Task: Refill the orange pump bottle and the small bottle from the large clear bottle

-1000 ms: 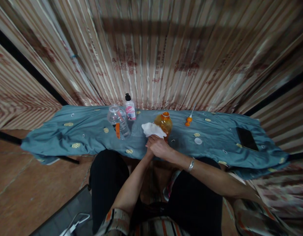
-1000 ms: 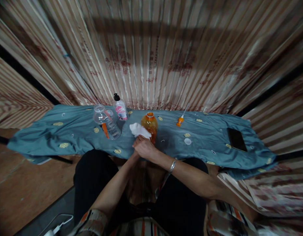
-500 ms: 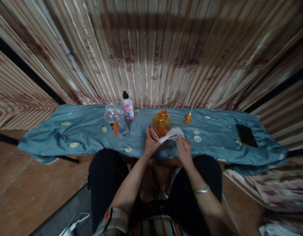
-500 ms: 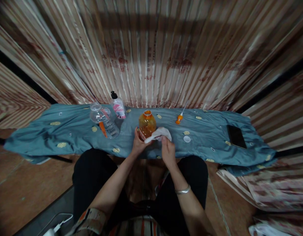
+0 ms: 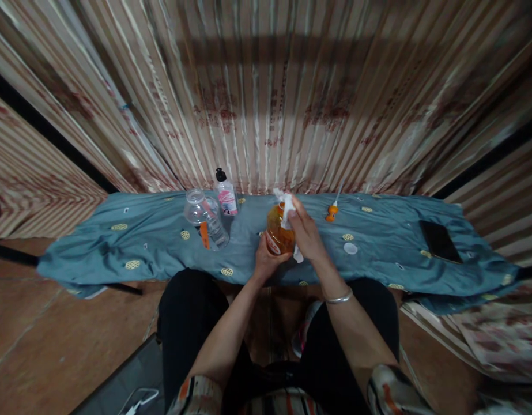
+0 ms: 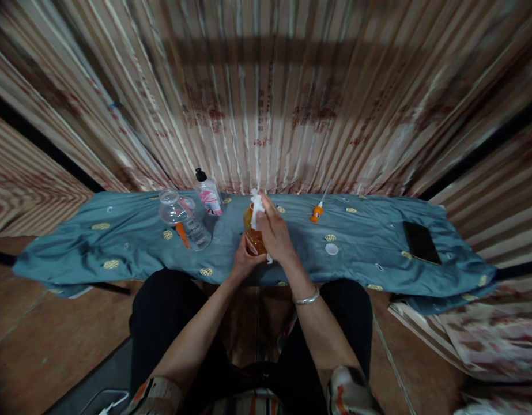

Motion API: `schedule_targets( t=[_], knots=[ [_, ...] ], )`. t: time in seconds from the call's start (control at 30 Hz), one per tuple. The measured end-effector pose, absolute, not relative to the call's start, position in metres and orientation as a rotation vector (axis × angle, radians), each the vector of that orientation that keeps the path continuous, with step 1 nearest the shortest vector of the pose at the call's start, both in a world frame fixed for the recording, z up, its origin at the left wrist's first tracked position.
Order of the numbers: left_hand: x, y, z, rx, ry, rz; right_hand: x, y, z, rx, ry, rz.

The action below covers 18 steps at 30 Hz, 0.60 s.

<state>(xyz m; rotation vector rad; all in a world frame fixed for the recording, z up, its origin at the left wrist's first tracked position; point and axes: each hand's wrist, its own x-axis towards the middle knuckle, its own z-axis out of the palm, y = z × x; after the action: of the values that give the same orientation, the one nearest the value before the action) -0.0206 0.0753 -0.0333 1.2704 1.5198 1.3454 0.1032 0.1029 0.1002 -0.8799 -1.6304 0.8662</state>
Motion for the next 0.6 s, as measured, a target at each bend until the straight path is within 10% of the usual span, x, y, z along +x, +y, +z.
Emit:
schedule_targets(
  t=[0.33, 0.6],
  knots=[
    [-0.028, 0.075, -0.02, 1.314, 1.425, 1.299, 0.114, 0.167, 0.13, -0.696, -1.915, 1.377],
    [-0.022, 0.075, -0.027, 1.278, 1.408, 1.319, 0.09, 0.131, 0.096, -0.919, -1.532, 1.009]
  ],
)
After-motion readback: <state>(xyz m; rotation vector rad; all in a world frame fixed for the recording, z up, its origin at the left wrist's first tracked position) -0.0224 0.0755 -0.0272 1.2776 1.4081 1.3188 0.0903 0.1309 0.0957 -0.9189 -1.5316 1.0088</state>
